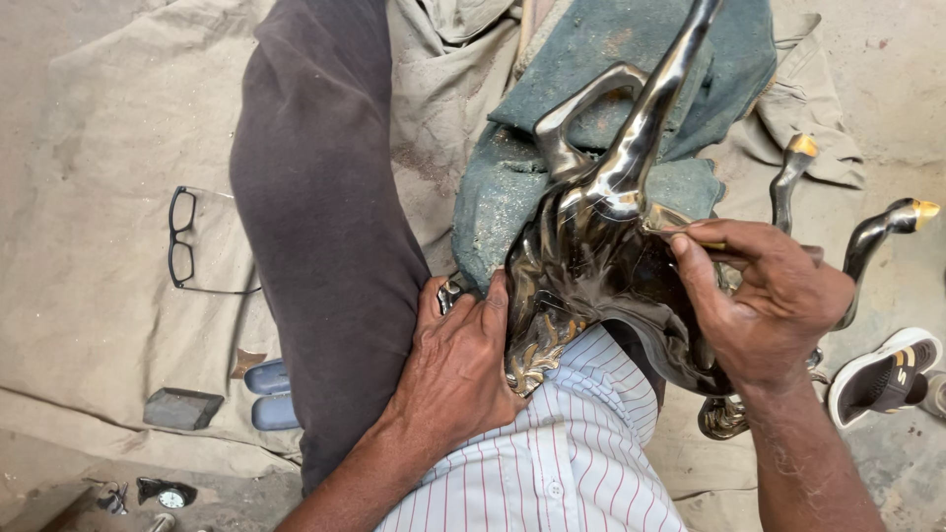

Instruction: The person sits on the ground holding a polished metal horse figurine braced against a green pad on their lap and works over its surface with a small pointed hand tool, repositioning and turning the figurine to tool different areas including the mane, body and legs.

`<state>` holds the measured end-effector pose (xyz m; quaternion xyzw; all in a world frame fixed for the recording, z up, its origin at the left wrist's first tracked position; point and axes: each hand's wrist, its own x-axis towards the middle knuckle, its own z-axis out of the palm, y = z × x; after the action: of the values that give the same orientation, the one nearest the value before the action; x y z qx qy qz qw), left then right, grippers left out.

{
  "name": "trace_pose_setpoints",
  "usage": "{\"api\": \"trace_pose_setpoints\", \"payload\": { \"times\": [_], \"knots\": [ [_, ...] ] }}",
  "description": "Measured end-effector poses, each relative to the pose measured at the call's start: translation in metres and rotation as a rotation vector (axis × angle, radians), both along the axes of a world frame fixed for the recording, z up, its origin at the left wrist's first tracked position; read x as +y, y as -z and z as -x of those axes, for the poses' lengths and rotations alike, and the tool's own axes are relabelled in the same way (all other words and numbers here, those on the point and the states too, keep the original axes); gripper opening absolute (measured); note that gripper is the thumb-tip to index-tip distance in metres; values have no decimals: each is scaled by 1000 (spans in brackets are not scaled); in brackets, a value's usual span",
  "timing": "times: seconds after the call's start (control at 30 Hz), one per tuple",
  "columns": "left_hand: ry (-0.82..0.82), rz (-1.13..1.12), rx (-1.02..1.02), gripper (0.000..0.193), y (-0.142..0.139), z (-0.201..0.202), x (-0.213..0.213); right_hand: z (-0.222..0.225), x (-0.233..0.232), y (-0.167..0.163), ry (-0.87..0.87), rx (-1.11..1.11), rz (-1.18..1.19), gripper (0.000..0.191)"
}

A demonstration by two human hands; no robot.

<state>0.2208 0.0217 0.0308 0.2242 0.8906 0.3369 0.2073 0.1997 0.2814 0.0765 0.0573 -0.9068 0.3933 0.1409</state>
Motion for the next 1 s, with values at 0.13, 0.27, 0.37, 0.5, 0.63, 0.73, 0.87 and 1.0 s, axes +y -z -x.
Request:
{"api": "trace_pose_setpoints", "payload": {
  "times": [0.13,0.27,0.37,0.5,0.63,0.73,0.87,1.0],
  "knots": [
    [1,8,9,109,1,-1,2,-3,-1,0,5,38,-148,16],
    [21,20,21,110,4,-1,2,0,-7,-4,-15,99,-163,15],
    [20,23,14,110,5,-2,1,3,-12,-9,-15,77,-119,15],
    [4,-15,32,116,6,-1,2,4,-14,-10,-1,63,-114,14],
    [19,9,6,115,5,1,1,4,-13,-8,-2,70,-135,14],
    [12,-2,1,114,5,1,2,3,-12,-7,-12,61,-160,12],
    [10,-15,29,113,7,0,1,5,-14,-8,-4,81,-168,15],
    [20,-10,0,113,9,0,1,7,-16,-10,-19,82,-164,15]
  ]
}}
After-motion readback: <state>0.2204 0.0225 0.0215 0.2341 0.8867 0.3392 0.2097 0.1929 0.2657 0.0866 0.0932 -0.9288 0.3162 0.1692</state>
